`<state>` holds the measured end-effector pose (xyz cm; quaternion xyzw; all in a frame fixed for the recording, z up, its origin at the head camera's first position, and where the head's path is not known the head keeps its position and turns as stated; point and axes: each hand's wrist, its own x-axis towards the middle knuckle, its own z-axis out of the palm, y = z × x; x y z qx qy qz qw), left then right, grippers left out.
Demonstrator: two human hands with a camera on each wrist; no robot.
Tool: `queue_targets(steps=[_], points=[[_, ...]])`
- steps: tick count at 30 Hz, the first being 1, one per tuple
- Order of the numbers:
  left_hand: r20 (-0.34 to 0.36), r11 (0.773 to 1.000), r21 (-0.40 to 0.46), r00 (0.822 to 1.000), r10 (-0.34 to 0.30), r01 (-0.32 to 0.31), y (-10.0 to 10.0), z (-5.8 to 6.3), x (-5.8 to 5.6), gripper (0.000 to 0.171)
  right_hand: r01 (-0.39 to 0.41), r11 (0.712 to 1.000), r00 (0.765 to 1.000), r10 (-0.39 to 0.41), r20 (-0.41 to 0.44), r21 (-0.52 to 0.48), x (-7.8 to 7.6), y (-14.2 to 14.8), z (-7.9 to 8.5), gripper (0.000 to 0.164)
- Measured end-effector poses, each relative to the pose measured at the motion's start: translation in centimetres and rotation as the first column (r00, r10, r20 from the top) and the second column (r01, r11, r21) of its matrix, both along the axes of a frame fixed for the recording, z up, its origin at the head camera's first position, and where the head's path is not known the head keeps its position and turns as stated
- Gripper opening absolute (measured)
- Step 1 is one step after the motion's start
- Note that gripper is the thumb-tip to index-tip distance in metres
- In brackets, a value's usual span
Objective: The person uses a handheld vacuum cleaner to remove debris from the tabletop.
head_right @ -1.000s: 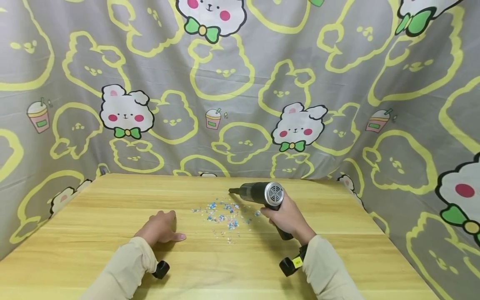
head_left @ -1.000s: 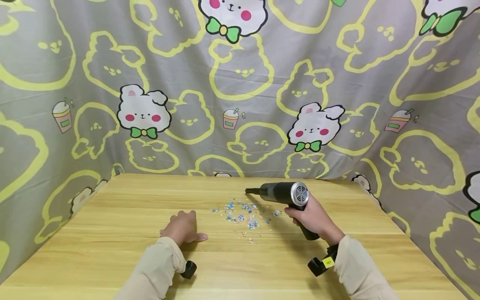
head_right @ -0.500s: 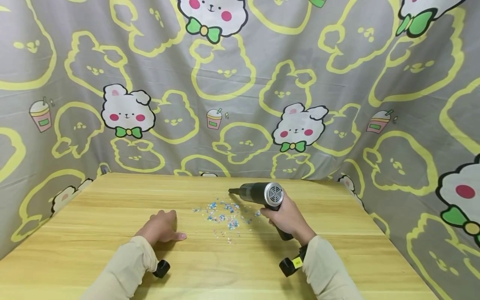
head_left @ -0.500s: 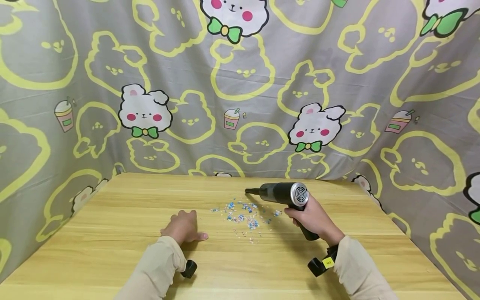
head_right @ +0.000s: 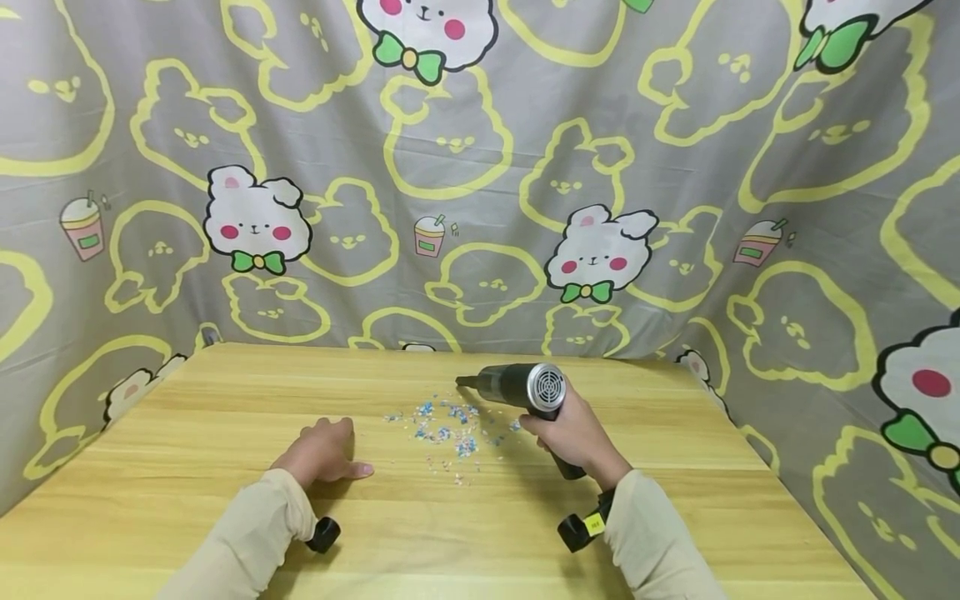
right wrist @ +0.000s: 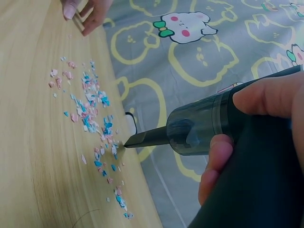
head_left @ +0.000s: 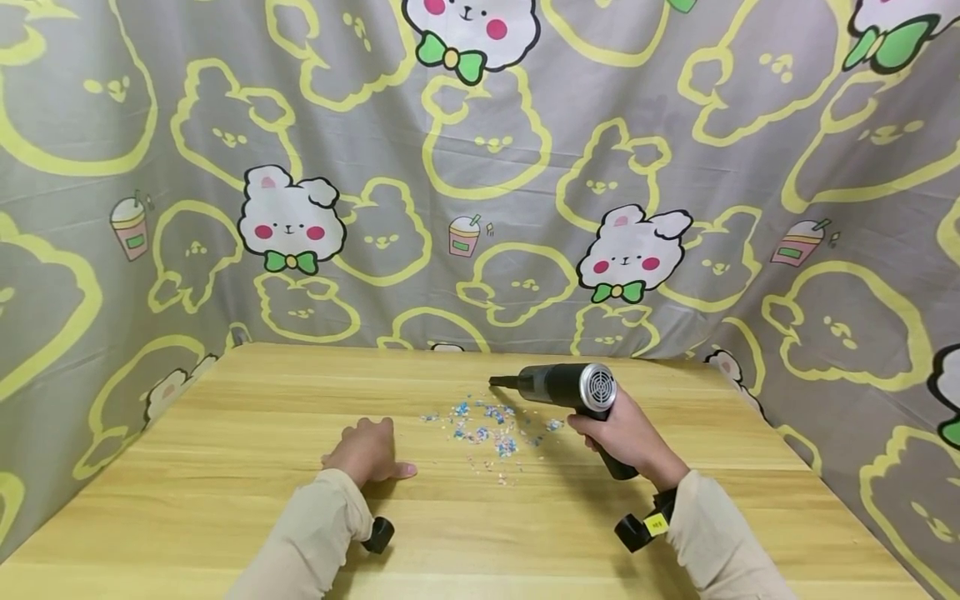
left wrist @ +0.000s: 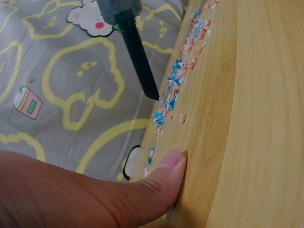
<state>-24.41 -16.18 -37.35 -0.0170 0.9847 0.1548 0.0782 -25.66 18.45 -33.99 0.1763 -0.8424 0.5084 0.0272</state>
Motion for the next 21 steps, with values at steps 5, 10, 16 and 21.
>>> queue_targets(steps=[5,10,16,21], points=[[0.001,1.0,-0.001,1.0,0.001,-0.001,0.04,-0.05,-0.07,0.085,-0.001,1.0,1.0,0.001,0.007,0.003,-0.14,0.01,-0.09,0.053],[0.002,1.0,-0.005,1.0,0.003,-0.003,0.05,-0.02,-0.05,0.085,-0.002,1.0,1.0,0.002,0.01,0.0,-0.2,0.05,-0.06,0.052],[-0.001,1.0,-0.008,1.0,0.007,-0.007,0.05,-0.03,-0.09,0.085,-0.02,1.0,1.0,0.02,-0.012,-0.004,-0.03,-0.03,0.2,0.05],[0.001,1.0,-0.009,1.0,0.007,-0.007,0.08,0.01,-0.15,0.085,-0.039,0.999,0.999,0.039,-0.01,-0.007,0.11,-0.23,0.31,0.05]])
